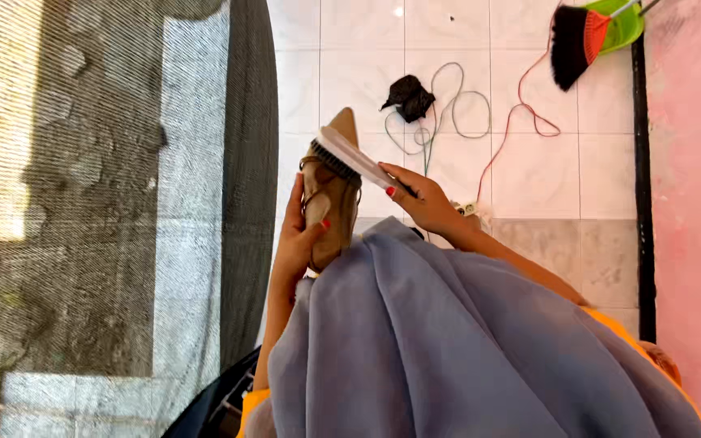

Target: The person picks up a tan shoe and uses a brush to scrub the upper material and the bottom of the heel before placing the shoe into a rack.

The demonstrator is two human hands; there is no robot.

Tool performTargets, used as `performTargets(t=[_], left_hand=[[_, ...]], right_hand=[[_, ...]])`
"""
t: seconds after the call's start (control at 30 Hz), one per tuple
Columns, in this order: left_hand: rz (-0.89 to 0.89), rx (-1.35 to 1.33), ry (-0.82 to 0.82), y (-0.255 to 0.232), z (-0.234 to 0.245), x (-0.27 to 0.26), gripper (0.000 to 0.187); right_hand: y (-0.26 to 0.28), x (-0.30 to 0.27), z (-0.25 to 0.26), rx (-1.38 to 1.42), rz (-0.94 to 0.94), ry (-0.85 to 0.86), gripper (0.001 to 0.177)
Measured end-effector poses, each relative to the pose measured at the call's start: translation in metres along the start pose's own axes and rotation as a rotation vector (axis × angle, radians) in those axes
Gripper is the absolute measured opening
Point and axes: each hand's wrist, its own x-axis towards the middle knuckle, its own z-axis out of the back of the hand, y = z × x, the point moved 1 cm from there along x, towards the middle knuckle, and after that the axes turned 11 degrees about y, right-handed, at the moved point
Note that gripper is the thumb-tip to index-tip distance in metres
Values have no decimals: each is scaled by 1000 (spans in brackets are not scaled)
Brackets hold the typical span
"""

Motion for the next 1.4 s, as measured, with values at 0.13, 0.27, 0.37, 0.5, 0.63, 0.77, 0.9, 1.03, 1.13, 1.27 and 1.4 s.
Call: performTargets(t=[0.13, 0.27, 0.37, 0.5, 0.63, 0.77, 0.9, 1.03, 1.13, 1.27, 1.4], left_hand=[[23, -68, -37, -2, -38, 20, 84], [70, -18, -59, -8, -72, 30, 89], [51, 19, -70, -4, -96, 49, 91], [-41, -53, -44, 10, -124, 75, 95], [-45, 5, -43, 13, -153, 85, 93], [-37, -66, -40, 17, -165, 90, 94], [-14, 16, -30, 25, -166, 96, 94], [-9, 67, 7, 28, -179, 104, 92], [19, 48, -16, 28, -184, 106, 92], [-34, 24, 45, 28, -187, 110, 93], [13, 28, 48, 23, -192, 106, 93]], right_hand=[[6, -16, 34, -355, 226, 129, 50], [-6, -10, 74, -285, 45, -105, 46], [-18, -23, 95, -110, -5, -135, 46], [-17, -53, 113, -436, 399, -52, 44], [-10, -48, 149, -341, -4, -301, 39], [-11, -65, 165, -51, -187, -213, 43], [-13, -71, 156, -584, 265, -71, 41], [-16, -75, 161, -470, 100, -233, 39], [-18, -90, 165, -511, 100, -221, 41], [-17, -107, 164, -557, 145, -121, 44], [-15, -107, 175, -463, 53, -415, 39]])
